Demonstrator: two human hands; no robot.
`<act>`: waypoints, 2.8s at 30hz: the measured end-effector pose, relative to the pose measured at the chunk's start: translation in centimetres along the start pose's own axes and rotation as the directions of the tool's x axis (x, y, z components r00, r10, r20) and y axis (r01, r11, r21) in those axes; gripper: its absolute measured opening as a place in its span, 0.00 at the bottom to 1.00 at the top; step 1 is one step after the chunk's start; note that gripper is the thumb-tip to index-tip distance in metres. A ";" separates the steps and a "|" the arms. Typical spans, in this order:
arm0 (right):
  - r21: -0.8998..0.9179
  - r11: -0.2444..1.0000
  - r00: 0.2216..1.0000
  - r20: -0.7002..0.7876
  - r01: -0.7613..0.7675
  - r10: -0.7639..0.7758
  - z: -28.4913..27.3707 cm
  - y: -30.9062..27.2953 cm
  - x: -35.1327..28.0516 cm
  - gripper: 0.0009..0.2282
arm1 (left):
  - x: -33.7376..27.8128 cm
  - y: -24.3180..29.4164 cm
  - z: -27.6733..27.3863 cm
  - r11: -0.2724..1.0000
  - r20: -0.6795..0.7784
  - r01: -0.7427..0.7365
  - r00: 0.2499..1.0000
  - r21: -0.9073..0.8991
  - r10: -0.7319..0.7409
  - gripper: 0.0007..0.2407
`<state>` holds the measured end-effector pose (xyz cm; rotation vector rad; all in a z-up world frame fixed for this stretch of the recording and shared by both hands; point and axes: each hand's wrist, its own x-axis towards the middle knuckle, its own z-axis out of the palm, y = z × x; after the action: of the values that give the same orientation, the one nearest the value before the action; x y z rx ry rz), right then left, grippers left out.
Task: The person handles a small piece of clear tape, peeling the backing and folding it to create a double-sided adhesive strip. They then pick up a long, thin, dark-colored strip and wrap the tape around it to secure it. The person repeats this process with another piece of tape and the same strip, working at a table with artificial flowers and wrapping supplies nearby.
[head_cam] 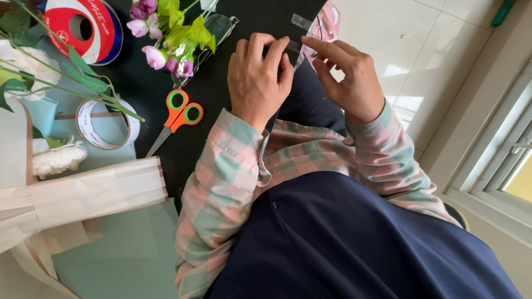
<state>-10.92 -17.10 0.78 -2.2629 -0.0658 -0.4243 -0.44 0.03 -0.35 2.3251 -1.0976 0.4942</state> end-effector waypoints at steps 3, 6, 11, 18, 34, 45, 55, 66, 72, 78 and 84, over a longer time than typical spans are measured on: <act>-0.134 0.991 0.997 0.081 0.014 -0.003 0.6 0.9 0.1 0.22 | 0.1 0.0 -0.2 1.000 -0.034 0.010 0.999 -0.007 -0.011 0.05; -0.115 0.991 0.990 0.115 -0.068 0.082 1.3 1.6 -0.2 0.28 | 0.1 0.0 0.0 1.000 -0.050 0.012 0.999 0.007 -0.011 0.04; -0.146 0.986 0.988 0.120 -0.080 0.098 1.4 1.6 -1.0 0.24 | 0.0 -0.1 0.2 1.000 -0.053 0.007 0.999 0.003 -0.007 0.05; -0.097 0.992 0.992 0.082 -0.083 0.091 2.5 2.5 -2.7 0.26 | 0.1 0.0 0.0 1.000 -0.085 -0.028 0.996 0.011 0.029 0.04; -0.101 0.991 0.994 0.058 -0.082 0.089 1.3 1.8 -2.7 0.22 | -0.1 0.3 0.5 0.989 -0.071 -0.115 0.992 -0.093 0.108 0.03; -0.204 0.979 0.994 0.108 -0.006 0.029 2.4 1.4 -0.7 0.25 | -0.4 0.2 0.6 0.997 -0.024 0.045 0.999 0.058 -0.043 0.05; -0.125 0.986 0.984 0.128 -0.109 0.125 3.2 1.6 -1.8 0.29 | -0.4 0.2 0.6 0.998 -0.013 0.047 0.999 0.046 -0.046 0.05; -0.163 0.981 0.983 0.132 -0.107 0.129 3.4 1.5 -2.3 0.32 | -0.3 0.3 0.5 0.999 0.017 0.040 0.999 0.007 -0.041 0.06; -0.210 0.964 0.965 0.169 -0.162 0.199 3.3 1.3 -2.3 0.32 | -0.3 0.2 0.7 0.999 0.031 0.040 0.999 -0.022 -0.040 0.05; -0.189 0.978 0.991 0.075 -0.091 0.107 2.9 1.8 -2.5 0.25 | -0.4 -0.2 0.9 0.997 0.022 0.038 0.999 -0.071 -0.036 0.06; -0.141 0.990 0.998 -0.060 -0.014 0.005 2.5 2.1 -2.0 0.22 | -0.3 -0.3 0.6 0.997 -0.007 0.026 1.000 -0.068 -0.027 0.06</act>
<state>-11.67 -16.43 -2.90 -2.3863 0.0060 -0.5055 -0.30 0.05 -1.07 2.2740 -1.0623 0.4490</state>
